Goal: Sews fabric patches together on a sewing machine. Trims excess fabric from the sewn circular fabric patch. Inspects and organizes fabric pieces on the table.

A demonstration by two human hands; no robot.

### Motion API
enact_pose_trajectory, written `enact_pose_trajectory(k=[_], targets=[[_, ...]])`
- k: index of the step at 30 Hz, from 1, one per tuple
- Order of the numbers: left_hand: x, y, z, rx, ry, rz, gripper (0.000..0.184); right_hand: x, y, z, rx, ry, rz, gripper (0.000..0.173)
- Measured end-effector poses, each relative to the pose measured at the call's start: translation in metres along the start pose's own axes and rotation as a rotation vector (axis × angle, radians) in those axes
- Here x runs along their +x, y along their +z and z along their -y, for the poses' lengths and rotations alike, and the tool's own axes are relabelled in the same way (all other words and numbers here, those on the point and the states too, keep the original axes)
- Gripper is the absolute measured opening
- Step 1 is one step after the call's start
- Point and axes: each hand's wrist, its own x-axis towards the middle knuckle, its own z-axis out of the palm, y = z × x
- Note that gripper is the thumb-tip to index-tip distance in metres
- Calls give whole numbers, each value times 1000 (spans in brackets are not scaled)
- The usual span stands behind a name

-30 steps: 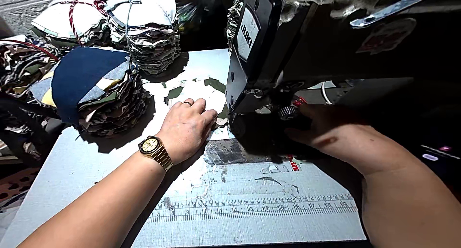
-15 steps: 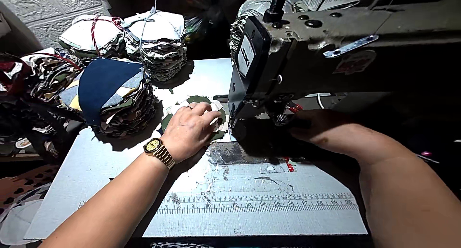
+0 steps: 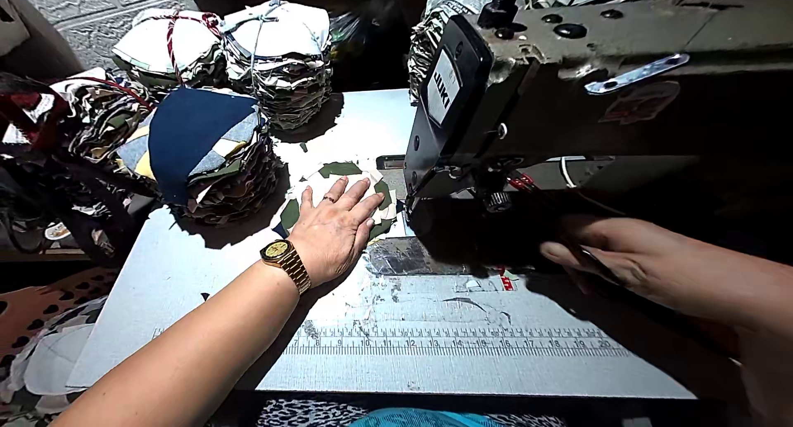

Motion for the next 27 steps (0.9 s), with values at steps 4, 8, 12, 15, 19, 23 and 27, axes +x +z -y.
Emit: enact_pose_trajectory(k=[4, 8, 12, 15, 19, 23, 27], targets=[[-11, -2, -5, 14, -107, 10, 56, -42, -2, -19, 213, 27, 160, 32], [-36, -1, -3, 42, -154, -32, 57, -80, -2, -17, 336, 71, 369, 39], [-65, -3, -8, 43, -159, -59, 59, -92, 9, -15, 426, -69, 518, 66], [-84, -6, -22, 1, -161, -54, 59, -82, 25, -7, 516, -114, 577, 65], [-106, -4, -36, -34, -168, -94, 57, -59, 35, 3, 543, -117, 629, 52], [-125, 9, -53, -6, -141, -157, 55, -39, 41, 7, 554, -99, 657, 45], [-136, 20, -64, 39, -130, -219, 54, -24, 51, 13, 577, -103, 664, 44]])
